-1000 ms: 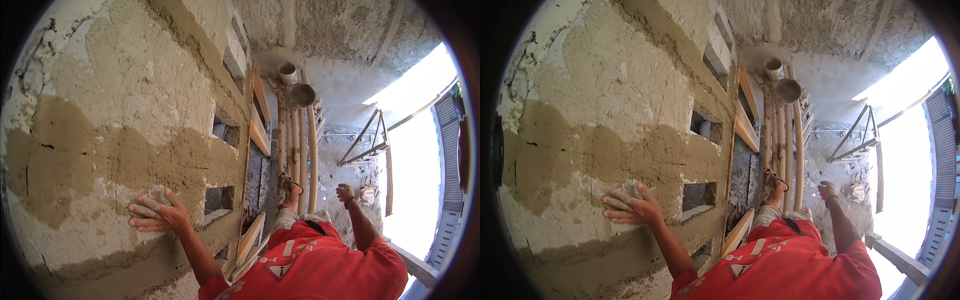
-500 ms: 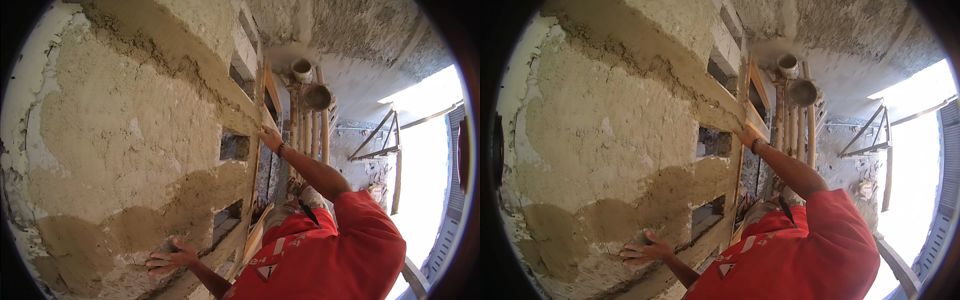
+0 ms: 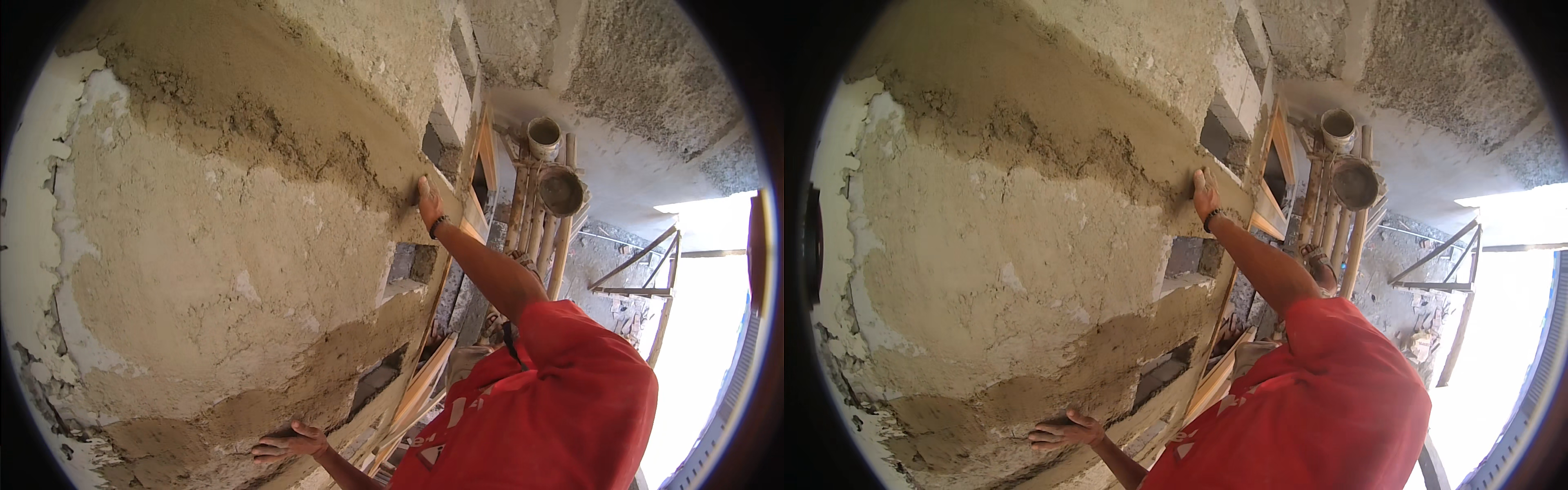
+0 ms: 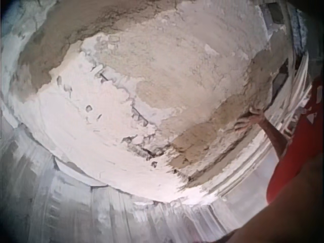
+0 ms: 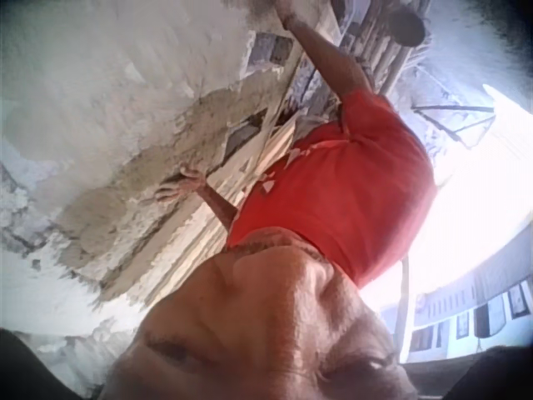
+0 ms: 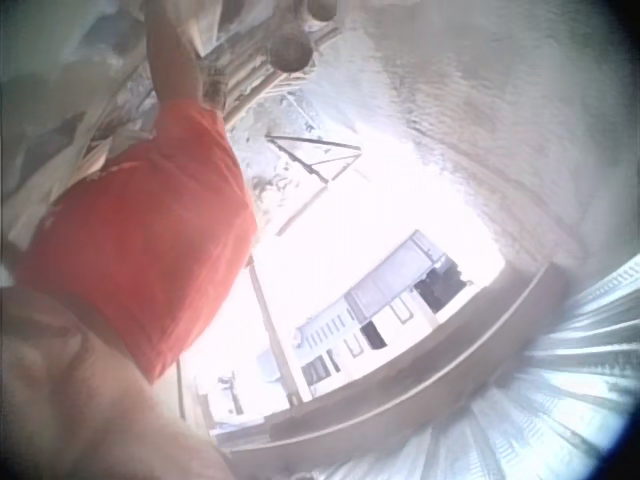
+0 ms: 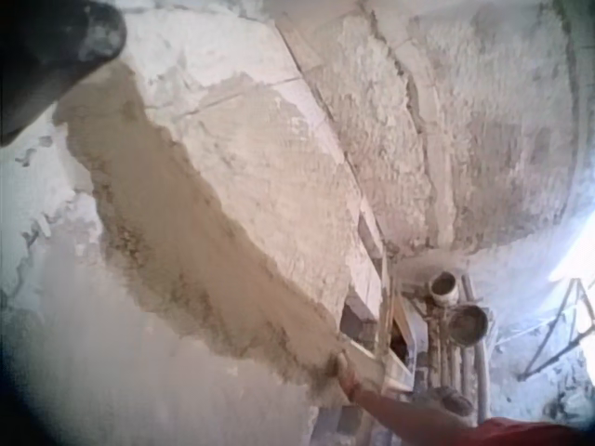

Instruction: The person applies wet plaster from a bucket onto a wall using a trowel and then smooths it with a long wooden board.

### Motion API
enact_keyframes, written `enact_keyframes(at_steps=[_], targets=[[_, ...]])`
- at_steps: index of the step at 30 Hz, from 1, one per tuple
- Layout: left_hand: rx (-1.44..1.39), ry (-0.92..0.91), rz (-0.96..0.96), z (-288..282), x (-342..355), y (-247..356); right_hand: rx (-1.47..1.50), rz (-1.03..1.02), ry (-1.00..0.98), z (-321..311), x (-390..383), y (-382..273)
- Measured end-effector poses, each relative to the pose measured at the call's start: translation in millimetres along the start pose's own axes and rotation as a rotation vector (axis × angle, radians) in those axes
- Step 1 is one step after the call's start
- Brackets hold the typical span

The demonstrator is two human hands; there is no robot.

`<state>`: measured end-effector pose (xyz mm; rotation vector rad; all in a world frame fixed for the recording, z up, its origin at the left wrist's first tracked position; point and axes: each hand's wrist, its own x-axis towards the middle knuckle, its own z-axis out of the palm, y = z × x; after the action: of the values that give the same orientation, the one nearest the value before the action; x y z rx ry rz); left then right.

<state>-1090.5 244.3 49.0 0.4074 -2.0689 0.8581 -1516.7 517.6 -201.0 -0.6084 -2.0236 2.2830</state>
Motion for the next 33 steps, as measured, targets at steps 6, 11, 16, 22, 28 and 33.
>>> enact_keyframes(at_steps=[6, 11, 16, 22, 28, 33], targets=[[0.116, -0.125, -0.049, -10, 1, 7, 0.0, -0.034, -0.107, -5, 2, 6], [0.177, -0.225, -0.076, -16, 6, 11, -0.019, 0.009, -0.246, -15, 5, -5], [0.171, -0.287, -0.102, -26, 11, 18, 0.07, 0.043, -0.393, -40, 17, 4], [0.133, -0.319, -0.079, -34, 15, 20, -0.579, -0.022, -0.286, -164, 72, 80], [0.141, -0.263, -0.085, -24, 10, 18, -1.135, 0.068, -0.179, -396, 82, 136], [0.163, -0.224, -0.075, -21, 10, 18, -1.05, 0.57, -0.085, -493, 68, 140]])
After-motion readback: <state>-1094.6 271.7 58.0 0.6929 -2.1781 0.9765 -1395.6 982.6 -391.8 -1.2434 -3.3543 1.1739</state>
